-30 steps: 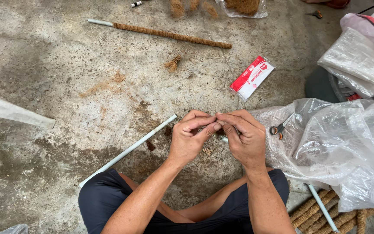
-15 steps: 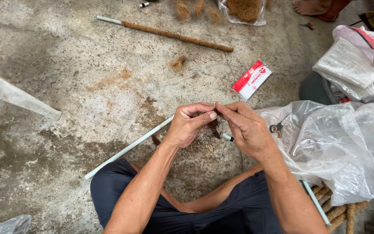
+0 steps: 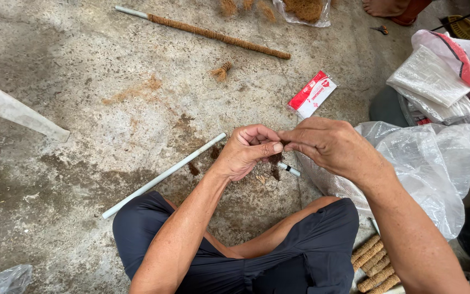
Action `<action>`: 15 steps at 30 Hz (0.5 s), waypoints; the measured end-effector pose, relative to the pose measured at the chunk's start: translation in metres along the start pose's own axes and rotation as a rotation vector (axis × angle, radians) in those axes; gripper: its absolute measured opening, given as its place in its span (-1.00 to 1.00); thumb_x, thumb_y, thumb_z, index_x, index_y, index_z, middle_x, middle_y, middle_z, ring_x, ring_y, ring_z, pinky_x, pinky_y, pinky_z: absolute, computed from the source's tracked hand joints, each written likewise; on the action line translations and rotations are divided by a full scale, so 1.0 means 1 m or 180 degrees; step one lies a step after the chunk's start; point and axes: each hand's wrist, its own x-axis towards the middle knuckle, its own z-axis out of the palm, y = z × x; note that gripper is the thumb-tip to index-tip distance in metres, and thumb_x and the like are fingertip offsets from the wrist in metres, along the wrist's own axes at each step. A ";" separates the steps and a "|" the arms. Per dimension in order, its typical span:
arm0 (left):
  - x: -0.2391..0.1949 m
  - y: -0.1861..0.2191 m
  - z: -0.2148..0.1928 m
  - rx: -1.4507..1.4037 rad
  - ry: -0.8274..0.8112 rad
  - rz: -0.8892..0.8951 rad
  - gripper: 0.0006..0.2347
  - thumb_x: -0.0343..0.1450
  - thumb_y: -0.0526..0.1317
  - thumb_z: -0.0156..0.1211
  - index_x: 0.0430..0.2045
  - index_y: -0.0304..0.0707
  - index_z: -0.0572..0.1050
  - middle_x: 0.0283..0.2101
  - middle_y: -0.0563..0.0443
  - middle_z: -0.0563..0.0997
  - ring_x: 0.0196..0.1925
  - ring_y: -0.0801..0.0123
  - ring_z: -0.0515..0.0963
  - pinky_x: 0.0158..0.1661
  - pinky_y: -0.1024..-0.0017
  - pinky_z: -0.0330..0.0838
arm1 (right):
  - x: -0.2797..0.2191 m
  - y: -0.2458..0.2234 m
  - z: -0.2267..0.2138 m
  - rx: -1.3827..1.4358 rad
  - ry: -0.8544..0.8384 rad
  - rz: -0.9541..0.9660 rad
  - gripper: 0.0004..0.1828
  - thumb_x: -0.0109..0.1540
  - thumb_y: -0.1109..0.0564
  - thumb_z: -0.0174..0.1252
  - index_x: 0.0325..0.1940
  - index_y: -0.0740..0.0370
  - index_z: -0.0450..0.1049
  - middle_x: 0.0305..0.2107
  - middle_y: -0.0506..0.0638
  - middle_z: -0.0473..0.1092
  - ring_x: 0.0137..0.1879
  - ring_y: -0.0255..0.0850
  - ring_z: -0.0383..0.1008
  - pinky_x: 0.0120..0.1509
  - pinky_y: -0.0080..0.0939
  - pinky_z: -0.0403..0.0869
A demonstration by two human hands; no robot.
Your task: The person sits on the floor and assembles a small broom by hand. They gather natural fibers, wrap them around a white plastic tube, and secure the bundle using a thin wooden stick to twist the binding. The person continues to adjust and tighten the fibers around the tube.
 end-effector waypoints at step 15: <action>-0.004 -0.004 0.012 0.0397 -0.0133 0.0331 -0.88 0.42 -0.43 0.32 -0.20 -0.37 0.65 -0.10 -0.15 0.69 -0.06 0.36 0.72 -0.01 0.44 0.65 | -0.008 0.010 -0.002 -0.0004 -0.0057 -0.0392 -0.77 0.12 0.24 0.34 -0.13 0.19 0.63 -0.23 0.01 0.57 -0.11 -0.08 0.60 -0.03 -0.16 0.57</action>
